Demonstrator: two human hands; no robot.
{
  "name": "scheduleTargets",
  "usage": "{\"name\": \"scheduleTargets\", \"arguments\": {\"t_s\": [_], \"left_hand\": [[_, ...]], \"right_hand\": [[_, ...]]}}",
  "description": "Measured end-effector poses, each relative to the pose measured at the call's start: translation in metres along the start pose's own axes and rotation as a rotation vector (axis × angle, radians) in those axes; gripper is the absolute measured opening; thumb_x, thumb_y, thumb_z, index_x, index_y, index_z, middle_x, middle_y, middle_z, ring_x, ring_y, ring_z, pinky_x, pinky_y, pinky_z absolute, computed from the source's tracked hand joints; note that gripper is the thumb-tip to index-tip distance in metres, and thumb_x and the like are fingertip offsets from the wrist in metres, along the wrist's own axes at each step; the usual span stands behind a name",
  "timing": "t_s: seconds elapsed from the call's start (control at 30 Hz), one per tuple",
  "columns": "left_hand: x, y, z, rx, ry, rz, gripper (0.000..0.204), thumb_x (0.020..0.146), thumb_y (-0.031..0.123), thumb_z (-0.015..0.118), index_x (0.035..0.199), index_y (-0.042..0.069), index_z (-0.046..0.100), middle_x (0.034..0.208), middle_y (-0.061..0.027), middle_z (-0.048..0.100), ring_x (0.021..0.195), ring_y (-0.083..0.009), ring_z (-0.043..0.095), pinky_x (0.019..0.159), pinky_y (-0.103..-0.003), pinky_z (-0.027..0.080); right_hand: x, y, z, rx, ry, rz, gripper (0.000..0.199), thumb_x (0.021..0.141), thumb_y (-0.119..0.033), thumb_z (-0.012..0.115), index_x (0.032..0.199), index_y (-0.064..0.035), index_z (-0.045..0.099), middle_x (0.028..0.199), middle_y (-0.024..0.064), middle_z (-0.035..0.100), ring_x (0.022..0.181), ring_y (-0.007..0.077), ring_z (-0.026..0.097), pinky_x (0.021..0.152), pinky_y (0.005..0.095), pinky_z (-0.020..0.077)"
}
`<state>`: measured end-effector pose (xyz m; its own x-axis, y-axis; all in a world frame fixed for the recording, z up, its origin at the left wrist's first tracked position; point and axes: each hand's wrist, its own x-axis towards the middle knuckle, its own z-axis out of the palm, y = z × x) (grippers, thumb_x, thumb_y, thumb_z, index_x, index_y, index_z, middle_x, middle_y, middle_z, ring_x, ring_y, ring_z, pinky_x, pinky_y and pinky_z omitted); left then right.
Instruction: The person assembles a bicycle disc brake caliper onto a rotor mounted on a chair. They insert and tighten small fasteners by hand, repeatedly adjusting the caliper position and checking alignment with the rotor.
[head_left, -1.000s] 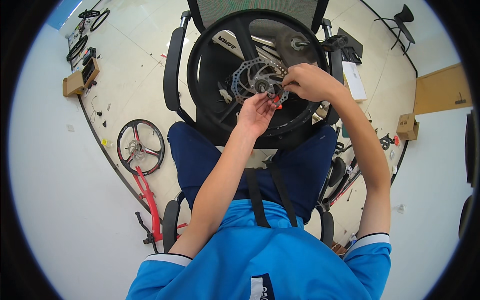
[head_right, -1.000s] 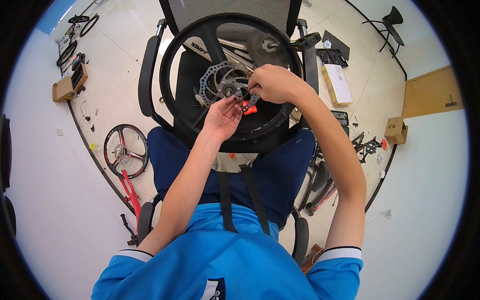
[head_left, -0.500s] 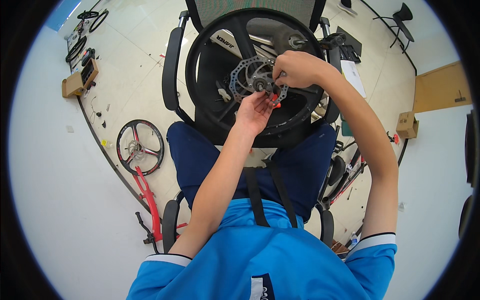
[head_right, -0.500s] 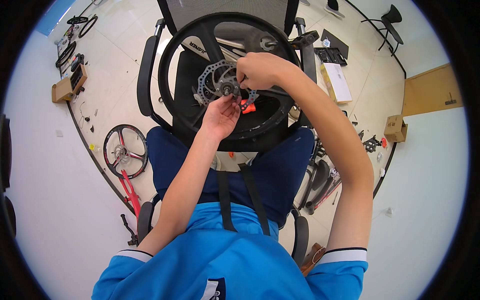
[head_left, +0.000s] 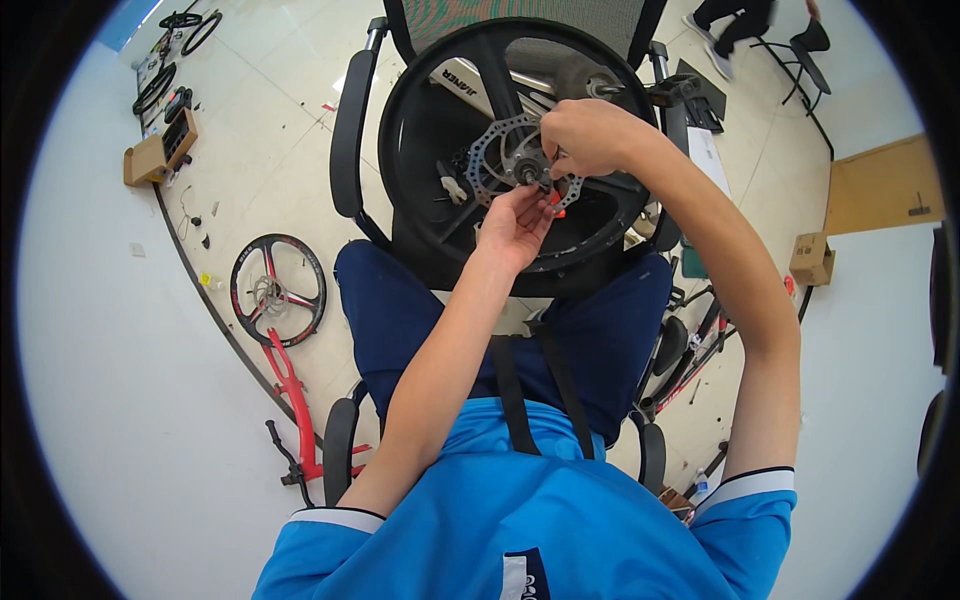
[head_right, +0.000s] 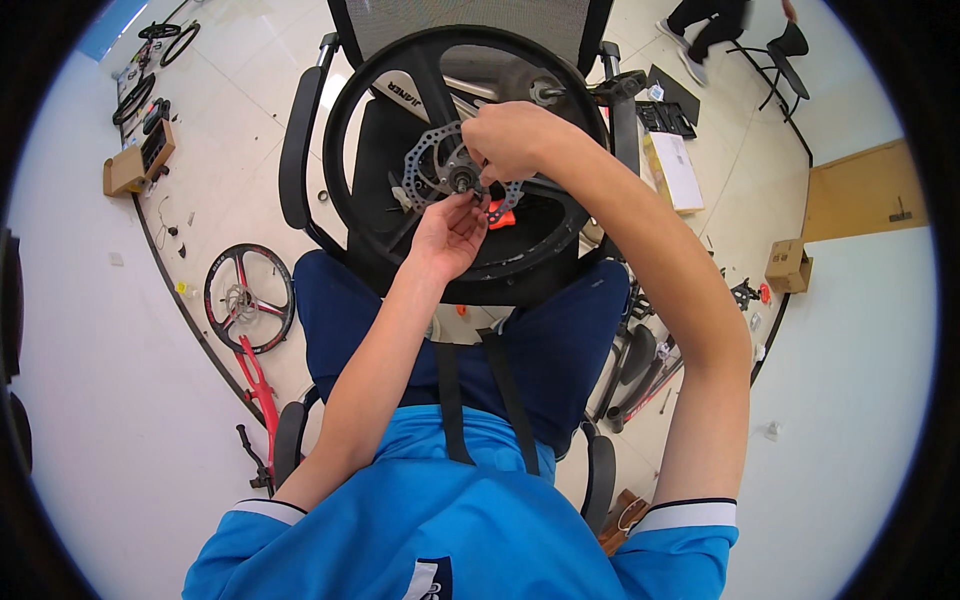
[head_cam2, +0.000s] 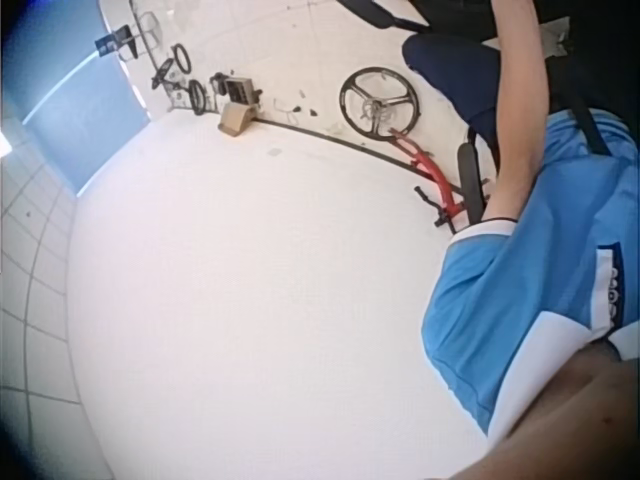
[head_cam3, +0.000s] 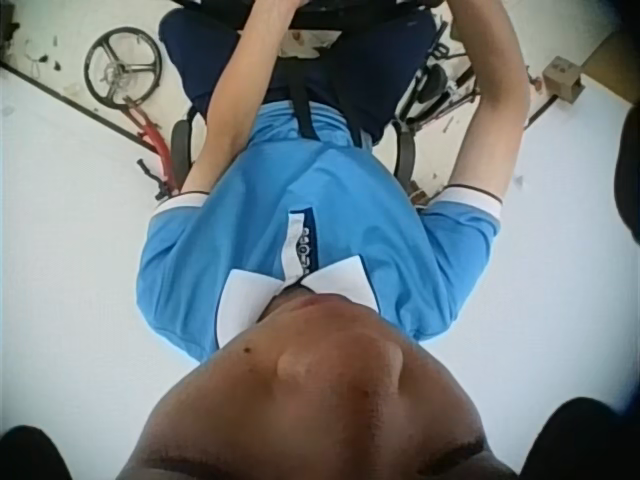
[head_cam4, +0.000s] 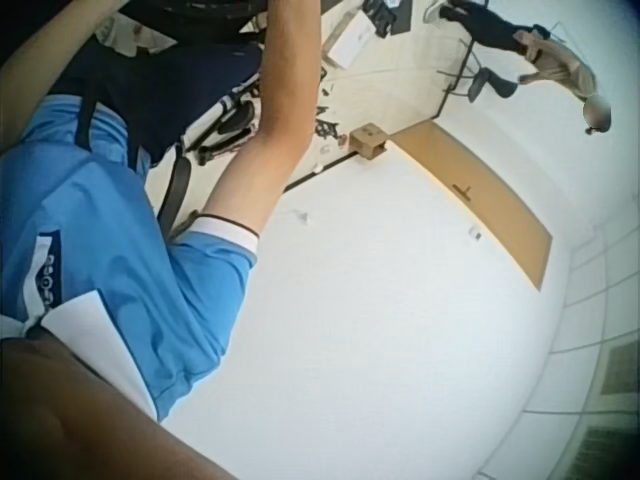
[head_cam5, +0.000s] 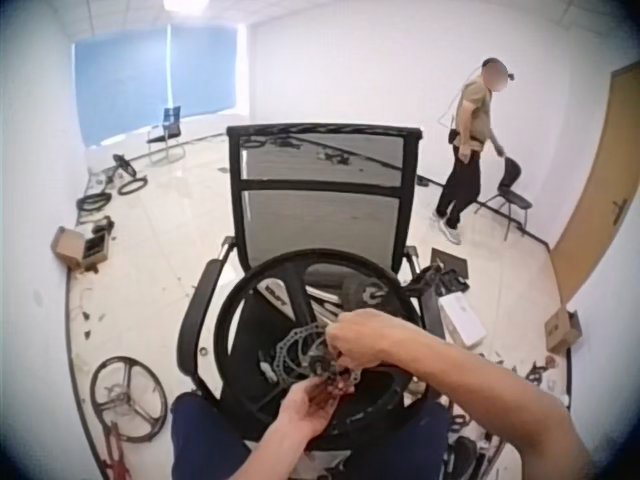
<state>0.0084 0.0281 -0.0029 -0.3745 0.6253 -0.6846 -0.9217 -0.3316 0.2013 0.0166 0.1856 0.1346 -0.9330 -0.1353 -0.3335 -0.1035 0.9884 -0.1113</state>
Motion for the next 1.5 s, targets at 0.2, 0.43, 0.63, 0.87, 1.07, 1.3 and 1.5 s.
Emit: {"name": "scheduleTargets", "arguments": {"t_s": [0.2, 0.43, 0.63, 0.87, 1.07, 1.3, 1.5], "left_hand": [[0.001, 0.0, -0.001, 0.011, -0.007, -0.006, 0.014, 0.093, 0.011, 0.068, 0.1, -0.002, 0.068, 0.097, -0.0105, 0.072, 0.089, -0.0174, 0.069, 0.078, -0.027, 0.058], [-0.001, 0.001, -0.003, 0.001, -0.013, 0.021, 0.014, 0.093, 0.01, 0.068, 0.1, -0.001, 0.069, 0.098, -0.01, 0.073, 0.093, -0.0181, 0.071, 0.079, -0.027, 0.058], [0.0, 0.001, -0.002, 0.007, -0.034, 0.002, 0.015, 0.093, 0.01, 0.068, 0.103, -0.001, 0.067, 0.099, -0.0109, 0.072, 0.09, -0.0176, 0.068, 0.079, -0.027, 0.058], [0.004, 0.001, -0.004, -0.01, -0.043, 0.005, 0.018, 0.094, 0.009, 0.067, 0.106, -0.004, 0.065, 0.101, -0.0111, 0.068, 0.085, -0.0156, 0.063, 0.076, -0.026, 0.056], [-0.004, 0.003, 0.002, -0.004, -0.046, 0.023, 0.017, 0.094, 0.008, 0.067, 0.106, -0.004, 0.064, 0.099, -0.011, 0.068, 0.086, -0.0165, 0.063, 0.077, -0.027, 0.057], [0.001, 0.004, -0.008, 0.039, -0.071, 0.03, 0.011, 0.093, 0.009, 0.07, 0.099, 0.0, 0.067, 0.099, -0.0093, 0.07, 0.089, -0.0164, 0.066, 0.078, -0.026, 0.056], [0.01, 0.003, -0.009, 0.04, -0.09, 0.027, 0.01, 0.093, 0.009, 0.069, 0.098, 0.001, 0.067, 0.096, -0.0068, 0.07, 0.083, -0.014, 0.063, 0.078, -0.026, 0.055]], "right_hand": [[0.007, -0.007, -0.002, -0.024, 0.018, -0.042, 0.02, 0.068, -0.016, 0.082, 0.083, -0.0029, 0.079, 0.08, 0.0184, 0.073, 0.083, 0.0365, 0.071, 0.074, 0.0452, 0.0572], [0.015, -0.025, -0.014, -0.126, -0.051, -0.043, 0.02, 0.068, -0.016, 0.082, 0.082, -0.0027, 0.079, 0.077, 0.0185, 0.072, 0.08, 0.0373, 0.071, 0.071, 0.0453, 0.0566], [0.002, 0.002, 0.004, 0.056, 0.003, -0.019, 0.022, 0.074, -0.019, 0.081, 0.089, -0.0029, 0.08, 0.08, 0.0191, 0.072, 0.084, 0.038, 0.07, 0.075, 0.0442, 0.0558], [-0.03, 0.014, 0.04, 0.331, 0.288, 0.065, 0.026, 0.084, -0.028, 0.078, 0.092, -0.0039, 0.08, 0.086, 0.0205, 0.073, 0.085, 0.0377, 0.07, 0.077, 0.0439, 0.0543], [-0.05, -0.002, 0.103, 0.681, 0.626, 0.287, 0.025, 0.086, -0.026, 0.078, 0.093, -0.0019, 0.078, 0.081, 0.0177, 0.071, 0.073, 0.0309, 0.068, 0.066, 0.0396, 0.0508], [-0.053, -0.048, 0.165, 0.908, 0.951, 0.491, 0.019, 0.088, -0.019, 0.079, 0.095, -0.0011, 0.077, 0.069, 0.0073, 0.06, 0.059, 0.0143, 0.051, 0.055, 0.0306, 0.0392], [-0.049, -0.077, 0.184, 1.066, 1.069, 0.538, 0.021, 0.097, -0.018, 0.07, 0.1, 0.0023, 0.075, 0.074, 0.0042, 0.064, 0.06, 0.0121, 0.05, 0.057, 0.0294, 0.0401]]}}
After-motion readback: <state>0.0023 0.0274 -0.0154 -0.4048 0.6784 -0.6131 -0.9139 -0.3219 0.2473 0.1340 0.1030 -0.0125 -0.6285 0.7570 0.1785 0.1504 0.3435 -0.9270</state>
